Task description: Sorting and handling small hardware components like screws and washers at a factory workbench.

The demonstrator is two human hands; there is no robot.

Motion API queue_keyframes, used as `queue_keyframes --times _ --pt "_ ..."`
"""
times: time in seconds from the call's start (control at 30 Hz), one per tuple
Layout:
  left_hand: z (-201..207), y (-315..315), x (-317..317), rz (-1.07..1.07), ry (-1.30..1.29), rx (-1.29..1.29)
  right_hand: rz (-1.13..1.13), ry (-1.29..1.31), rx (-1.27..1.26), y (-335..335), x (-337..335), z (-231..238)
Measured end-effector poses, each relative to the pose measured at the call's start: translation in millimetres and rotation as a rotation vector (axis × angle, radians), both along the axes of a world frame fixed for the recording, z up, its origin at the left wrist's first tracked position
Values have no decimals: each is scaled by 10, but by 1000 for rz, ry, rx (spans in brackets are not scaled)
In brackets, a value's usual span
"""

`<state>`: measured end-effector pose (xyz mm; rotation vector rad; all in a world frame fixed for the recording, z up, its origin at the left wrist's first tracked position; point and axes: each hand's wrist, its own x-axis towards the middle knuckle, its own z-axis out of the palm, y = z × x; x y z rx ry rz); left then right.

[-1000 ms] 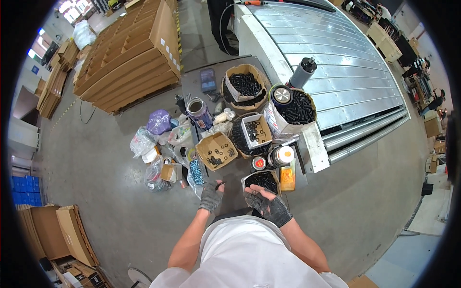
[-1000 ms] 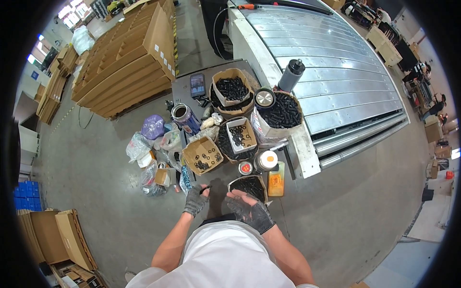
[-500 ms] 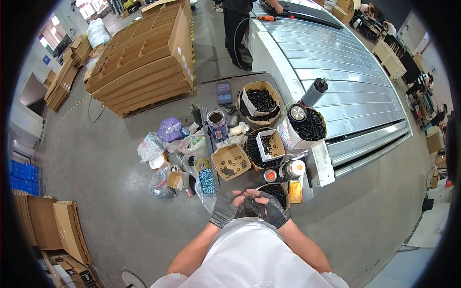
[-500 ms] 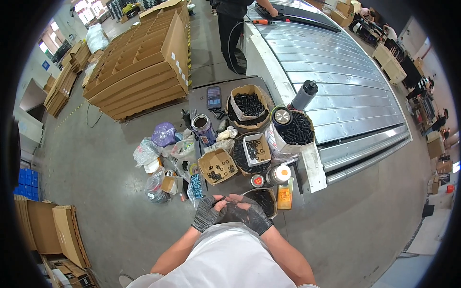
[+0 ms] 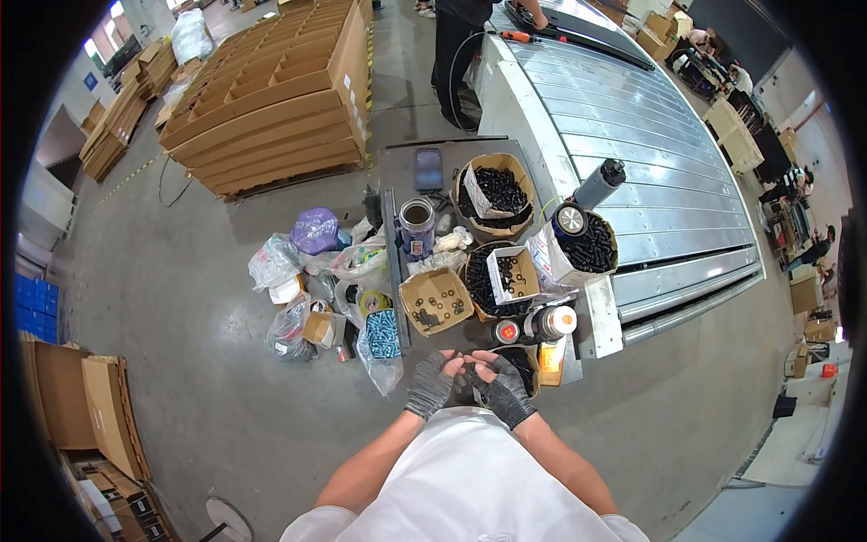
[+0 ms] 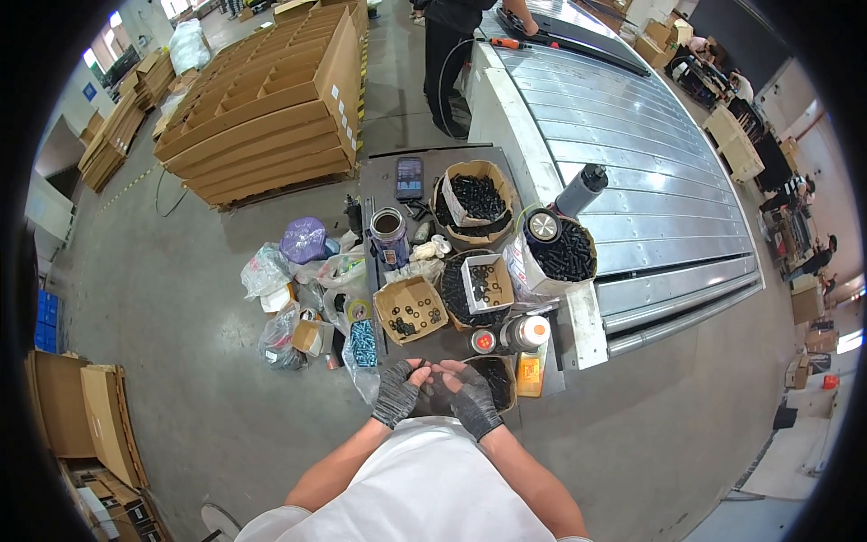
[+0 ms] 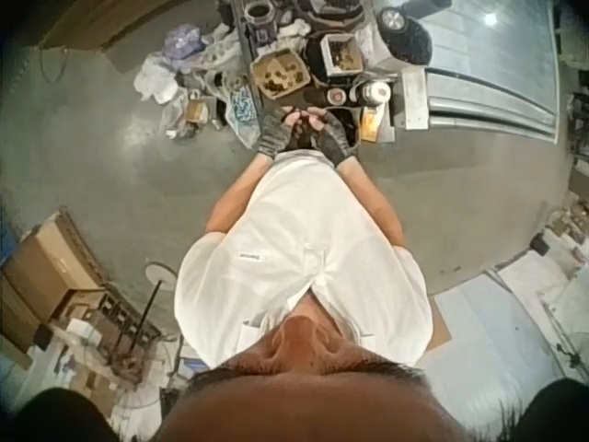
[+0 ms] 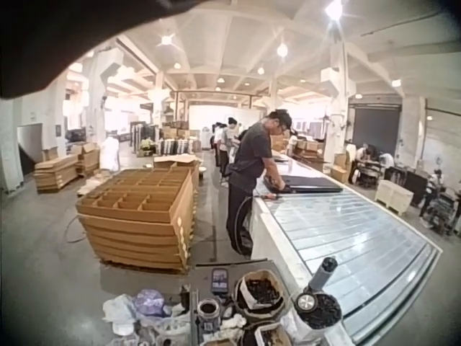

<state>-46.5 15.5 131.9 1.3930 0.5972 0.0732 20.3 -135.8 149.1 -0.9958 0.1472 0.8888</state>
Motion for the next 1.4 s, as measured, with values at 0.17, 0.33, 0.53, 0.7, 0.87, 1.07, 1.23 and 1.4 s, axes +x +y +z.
queue_keyframes --times 0.17,0.33,0.53,0.7,0.87,1.07,1.23,1.4 --pt "-60 -21 -29 9 3 -128 57 -126 -197 33 -9 199" --pt "-106 -55 -36 4 -27 -98 75 -246 -345 15 -36 197" --pt "-78 -62 -74 -13 -62 -140 36 -294 -424 -58 -94 76" --pt "-144 -28 -148 -26 66 -132 19 -149 -370 -134 -146 96" --pt "-302 -170 -151 -31 -26 -13 42 -186 -398 -163 -188 170" --pt "-51 -232 -137 -83 -39 -80 83 -169 -338 -235 -202 191" --pt "-142 -230 -182 -25 20 -45 42 -22 -228 -302 -209 116" --pt "-60 -116 -208 -80 15 -287 -12 -16 -139 -473 -110 -35"
